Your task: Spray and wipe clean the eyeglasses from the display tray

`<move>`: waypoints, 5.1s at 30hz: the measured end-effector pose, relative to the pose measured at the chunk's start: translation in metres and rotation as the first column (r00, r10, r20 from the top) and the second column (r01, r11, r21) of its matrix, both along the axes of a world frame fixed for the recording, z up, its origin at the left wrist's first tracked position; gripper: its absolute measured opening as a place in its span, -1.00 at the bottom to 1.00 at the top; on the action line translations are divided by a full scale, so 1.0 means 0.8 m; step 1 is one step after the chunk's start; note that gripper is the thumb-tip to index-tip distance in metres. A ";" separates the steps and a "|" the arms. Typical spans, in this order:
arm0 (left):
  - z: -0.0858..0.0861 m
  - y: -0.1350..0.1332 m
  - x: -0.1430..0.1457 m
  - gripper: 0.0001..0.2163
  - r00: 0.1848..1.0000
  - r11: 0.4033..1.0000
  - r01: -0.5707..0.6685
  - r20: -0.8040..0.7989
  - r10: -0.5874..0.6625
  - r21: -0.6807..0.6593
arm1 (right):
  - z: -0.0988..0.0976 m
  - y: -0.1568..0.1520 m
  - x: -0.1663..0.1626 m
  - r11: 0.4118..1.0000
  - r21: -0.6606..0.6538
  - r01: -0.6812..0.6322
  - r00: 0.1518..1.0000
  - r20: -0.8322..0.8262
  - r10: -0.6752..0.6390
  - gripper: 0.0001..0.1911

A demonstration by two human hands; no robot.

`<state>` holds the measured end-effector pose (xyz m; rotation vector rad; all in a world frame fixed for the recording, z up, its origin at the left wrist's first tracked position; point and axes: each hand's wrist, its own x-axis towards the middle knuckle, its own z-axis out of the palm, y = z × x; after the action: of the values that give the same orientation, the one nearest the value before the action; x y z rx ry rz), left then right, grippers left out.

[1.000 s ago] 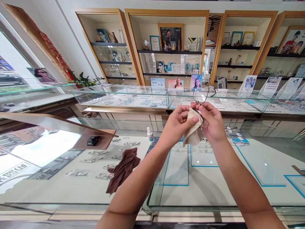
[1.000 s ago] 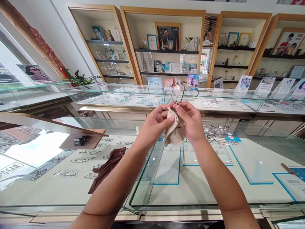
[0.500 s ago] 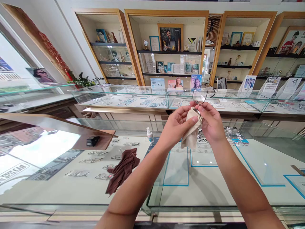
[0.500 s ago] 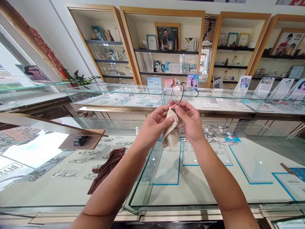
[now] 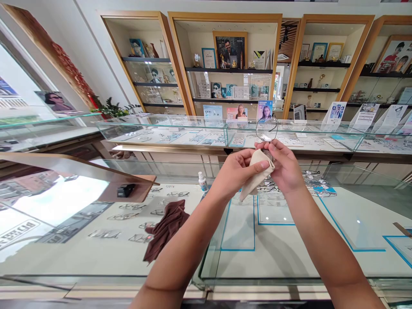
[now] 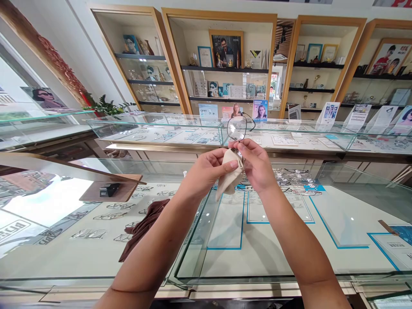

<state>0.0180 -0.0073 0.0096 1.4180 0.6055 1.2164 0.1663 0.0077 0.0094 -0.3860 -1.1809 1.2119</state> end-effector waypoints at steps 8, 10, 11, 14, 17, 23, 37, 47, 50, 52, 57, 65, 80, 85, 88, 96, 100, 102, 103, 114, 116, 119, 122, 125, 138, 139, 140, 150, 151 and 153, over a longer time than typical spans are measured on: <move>0.002 0.004 -0.005 -0.60 0.990 0.989 0.142 -0.016 -0.141 0.029 | -0.004 0.007 0.006 0.998 0.011 -0.054 0.998 -0.020 0.054 -0.73; 0.001 0.003 -0.005 -0.61 0.987 0.985 0.160 -0.047 -0.157 0.067 | -0.003 0.007 0.005 0.997 0.006 -0.078 0.997 -0.027 0.078 -0.72; 0.000 0.003 -0.003 -0.61 0.987 0.984 0.157 -0.059 -0.152 0.086 | -0.003 0.006 0.004 0.996 0.003 -0.086 0.996 -0.033 0.086 -0.72; -0.004 0.001 0.004 -0.61 0.995 0.984 0.089 -0.056 -0.081 0.152 | -0.003 0.004 0.000 0.995 0.005 -0.099 0.994 -0.049 0.099 -0.71; -0.009 0.000 0.014 -0.64 0.998 0.972 -0.052 -0.015 0.057 0.228 | -0.004 0.003 -0.004 0.995 0.008 -0.097 0.993 -0.073 0.097 -0.70; -0.016 0.001 0.027 -0.60 0.979 0.943 -0.198 0.102 0.177 0.268 | 0.000 -0.005 -0.011 0.995 -0.020 -0.093 0.994 -0.061 0.092 -0.70; -0.013 0.008 0.014 -0.47 0.970 0.909 -0.222 -0.018 0.244 0.352 | 0.007 -0.010 -0.008 0.996 0.000 0.092 0.995 0.043 -0.091 -0.81; -0.011 0.004 0.014 -0.54 0.993 0.959 -0.090 -0.054 0.109 0.270 | 0.006 -0.007 -0.003 0.992 -0.121 0.034 0.999 0.016 -0.032 -0.72; -0.017 0.004 0.020 -0.52 0.986 0.955 -0.160 0.006 0.164 0.249 | 0.007 -0.012 -0.005 0.992 -0.121 -0.034 0.998 0.047 0.040 -0.70; -0.020 0.004 0.024 -0.50 0.977 0.948 -0.215 0.051 0.209 0.236 | 0.008 -0.015 -0.007 0.991 -0.117 -0.070 0.996 0.044 0.076 -0.68; -0.019 0.008 0.025 -0.45 0.955 0.932 -0.295 0.090 0.282 0.211 | 0.007 -0.015 -0.012 0.993 -0.094 -0.078 0.995 0.049 0.083 -0.67; -0.007 0.025 -0.003 -0.42 0.918 0.860 -0.374 0.009 0.396 0.345 | 0.010 -0.003 0.009 0.994 0.038 0.104 0.992 0.067 -0.107 -0.78; -0.003 0.024 -0.010 -0.53 0.814 0.714 -0.498 -0.020 0.581 0.492 | 0.007 -0.006 0.004 0.990 0.109 0.085 0.964 0.243 -0.109 -0.79; 0.000 0.030 -0.016 -0.50 0.845 0.765 -0.493 0.017 0.535 0.415 | 0.005 -0.002 0.004 0.989 0.122 0.084 0.955 0.273 -0.114 -0.82; 0.000 0.033 -0.018 -0.47 0.850 0.786 -0.501 0.035 0.526 0.362 | 0.004 -0.002 0.005 0.990 0.126 0.056 0.949 0.301 -0.092 -0.84; -0.002 0.036 -0.022 -0.46 0.860 0.812 -0.505 0.087 0.503 0.292 | 0.000 -0.002 0.002 0.997 0.067 -0.031 0.933 0.361 0.005 -0.83; -0.004 0.036 -0.020 -0.46 0.897 0.869 -0.443 0.125 0.425 0.221 | -0.005 0.002 -0.004 0.994 0.013 -0.111 0.925 0.366 0.099 -0.83; -0.004 0.035 -0.019 -0.49 0.921 0.907 -0.384 0.148 0.361 0.174 | -0.006 0.002 -0.006 0.990 -0.010 -0.141 0.927 0.350 0.135 -0.84; -0.003 0.035 -0.019 -0.50 0.930 0.924 -0.353 0.163 0.329 0.151 | -0.006 0.002 -0.007 0.990 -0.019 -0.143 0.930 0.340 0.141 -0.84; 0.007 0.031 -0.031 -0.57 0.991 0.991 -0.087 0.114 0.075 0.103 | 0.000 0.004 0.000 0.991 -0.090 -0.101 0.956 0.267 0.122 -0.80; 0.007 0.031 -0.030 -0.57 0.990 0.983 -0.110 0.102 0.096 0.147 | 0.001 0.002 0.000 0.985 -0.106 -0.138 0.953 0.256 0.161 -0.77; 0.004 0.032 -0.027 -0.60 0.979 0.961 -0.187 0.121 0.165 0.205 | 0.000 -0.001 -0.002 0.972 -0.109 -0.209 0.936 0.266 0.231 -0.76; 0.001 0.032 -0.022 -0.61 0.958 0.936 -0.268 0.166 0.234 0.228 | -0.003 -0.001 -0.005 0.961 -0.125 -0.246 0.920 0.282 0.272 -0.76; -0.002 0.030 -0.017 -0.63 0.944 0.934 -0.299 0.203 0.260 0.193 | -0.006 0.000 -0.006 0.964 -0.134 -0.230 0.921 0.289 0.260 -0.76; -0.002 0.028 -0.017 -0.59 0.968 0.976 -0.169 0.212 0.138 0.136 | -0.003 -0.001 -0.008 0.993 -0.073 -0.090 0.936 0.334 0.109 -0.75; -0.001 0.027 -0.018 -0.59 0.974 0.978 -0.141 0.199 0.110 0.152 | -0.003 0.000 -0.007 0.993 -0.083 -0.085 0.941 0.320 0.107 -0.75; -0.001 0.027 -0.019 -0.59 0.979 0.979 -0.117 0.185 0.086 0.165 | -0.002 0.000 -0.006 0.992 -0.094 -0.084 0.945 0.309 0.109 -0.74; -0.002 0.030 -0.017 -0.58 0.975 0.963 -0.194 0.141 0.169 0.188 | 0.003 -0.002 0.004 0.984 -0.124 -0.130 0.941 0.299 0.162 -0.76; -0.003 0.030 -0.016 -0.58 0.968 0.948 -0.232 0.152 0.202 0.218 | 0.002 -0.003 0.003 0.982 -0.121 -0.143 0.934 0.312 0.174 -0.77; -0.005 0.030 -0.012 -0.58 0.944 0.908 -0.319 0.180 0.277 0.274 | 0.001 -0.004 0.001 0.978 -0.122 -0.170 0.922 0.332 0.202 -0.77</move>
<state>0.0086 0.0165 0.0057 1.5110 0.5731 1.6952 0.1673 0.0042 0.0102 -0.5813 -1.4917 1.4049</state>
